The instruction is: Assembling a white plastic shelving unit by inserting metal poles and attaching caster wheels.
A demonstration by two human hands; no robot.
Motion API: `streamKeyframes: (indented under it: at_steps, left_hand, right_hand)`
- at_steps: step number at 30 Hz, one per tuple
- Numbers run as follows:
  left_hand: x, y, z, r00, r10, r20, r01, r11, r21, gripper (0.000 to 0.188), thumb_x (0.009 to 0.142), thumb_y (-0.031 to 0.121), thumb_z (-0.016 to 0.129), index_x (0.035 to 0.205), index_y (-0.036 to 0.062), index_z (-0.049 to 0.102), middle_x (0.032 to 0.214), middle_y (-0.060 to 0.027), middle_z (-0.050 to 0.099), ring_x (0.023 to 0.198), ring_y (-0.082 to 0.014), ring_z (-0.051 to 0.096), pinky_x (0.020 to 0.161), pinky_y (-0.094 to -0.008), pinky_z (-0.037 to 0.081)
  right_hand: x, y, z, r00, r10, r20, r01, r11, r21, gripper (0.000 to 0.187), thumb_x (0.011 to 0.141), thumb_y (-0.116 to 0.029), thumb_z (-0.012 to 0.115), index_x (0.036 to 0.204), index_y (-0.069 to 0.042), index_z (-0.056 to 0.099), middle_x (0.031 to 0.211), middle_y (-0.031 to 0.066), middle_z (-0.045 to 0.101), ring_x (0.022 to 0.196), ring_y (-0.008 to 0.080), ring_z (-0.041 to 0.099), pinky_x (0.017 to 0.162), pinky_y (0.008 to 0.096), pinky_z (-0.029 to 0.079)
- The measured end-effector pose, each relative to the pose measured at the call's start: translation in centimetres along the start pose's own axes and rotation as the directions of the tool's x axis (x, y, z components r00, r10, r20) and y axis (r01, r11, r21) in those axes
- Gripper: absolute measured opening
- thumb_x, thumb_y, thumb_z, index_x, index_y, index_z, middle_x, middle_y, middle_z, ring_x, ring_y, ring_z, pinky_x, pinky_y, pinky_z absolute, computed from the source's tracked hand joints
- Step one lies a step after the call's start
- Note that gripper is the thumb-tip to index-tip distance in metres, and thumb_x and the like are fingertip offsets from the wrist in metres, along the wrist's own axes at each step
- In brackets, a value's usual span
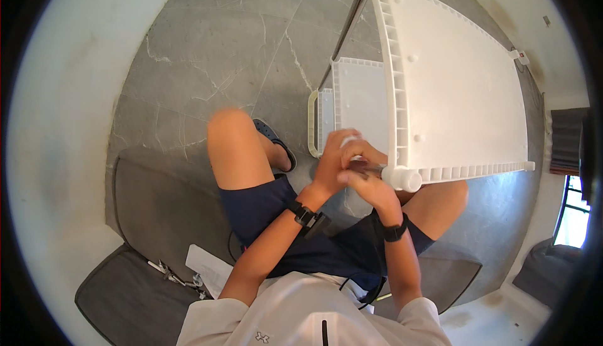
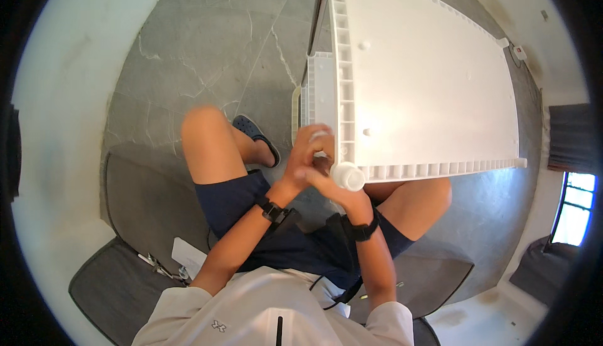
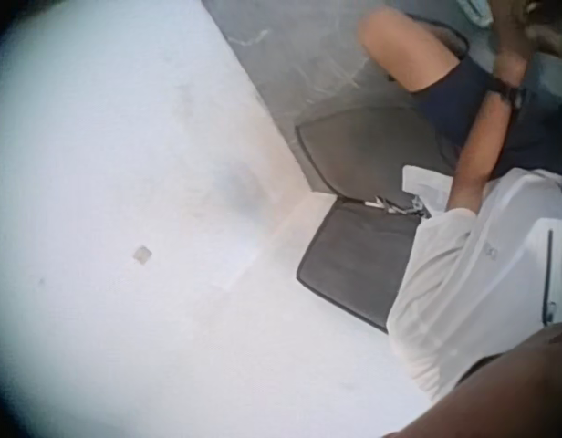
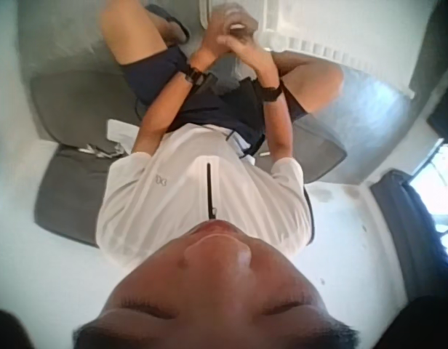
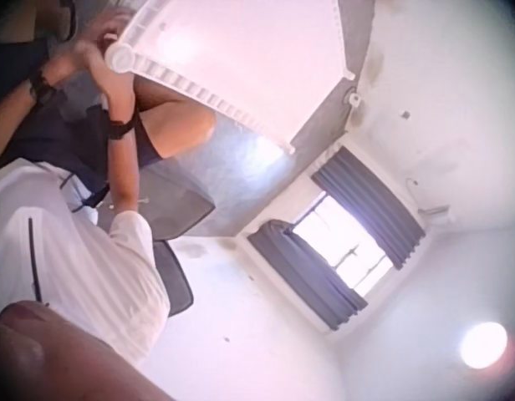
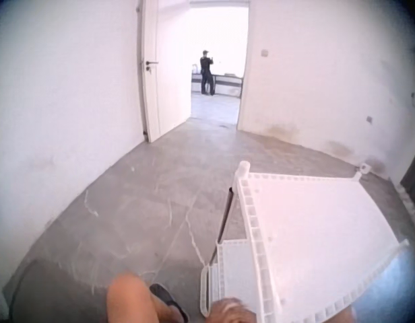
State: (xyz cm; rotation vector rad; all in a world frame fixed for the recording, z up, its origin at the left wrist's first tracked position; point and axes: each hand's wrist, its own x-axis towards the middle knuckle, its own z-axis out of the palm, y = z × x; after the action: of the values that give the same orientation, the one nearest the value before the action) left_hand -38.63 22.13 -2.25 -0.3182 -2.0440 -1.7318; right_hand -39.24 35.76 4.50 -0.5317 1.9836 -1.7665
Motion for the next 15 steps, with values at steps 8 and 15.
streamKeyframes:
  at_steps: [8,15]
  left_hand:
    - [2.9,9.4,-0.8,0.991,0.012,0.131,0.012,0.983,-0.183,0.040,0.069,0.001,0.064,0.109,0.0050,0.068,0.081,-0.0121,0.063,0.063,-0.0287,0.062,0.059,-0.0340,0.050]
    - [3.0,9.2,-1.0,0.967,-0.076,0.242,0.109,0.986,-0.127,0.029,0.067,0.014,0.072,0.092,0.0011,0.070,0.078,-0.0179,0.067,0.064,-0.0378,0.064,0.058,-0.0357,0.050]
  right_hand:
    - [-3.7,-7.9,2.3,0.796,-0.055,-0.603,0.565,0.427,0.706,0.083,0.093,-0.048,0.070,0.152,-0.006,0.030,0.144,0.0105,0.049,0.129,0.0290,0.052,0.106,0.0459,0.045]
    - [-0.6,-12.7,1.2,0.664,0.298,-0.685,0.617,0.298,0.728,0.040,0.103,-0.027,0.056,0.133,-0.002,0.049,0.128,0.0120,0.056,0.119,0.0263,0.055,0.102,0.0428,0.047]
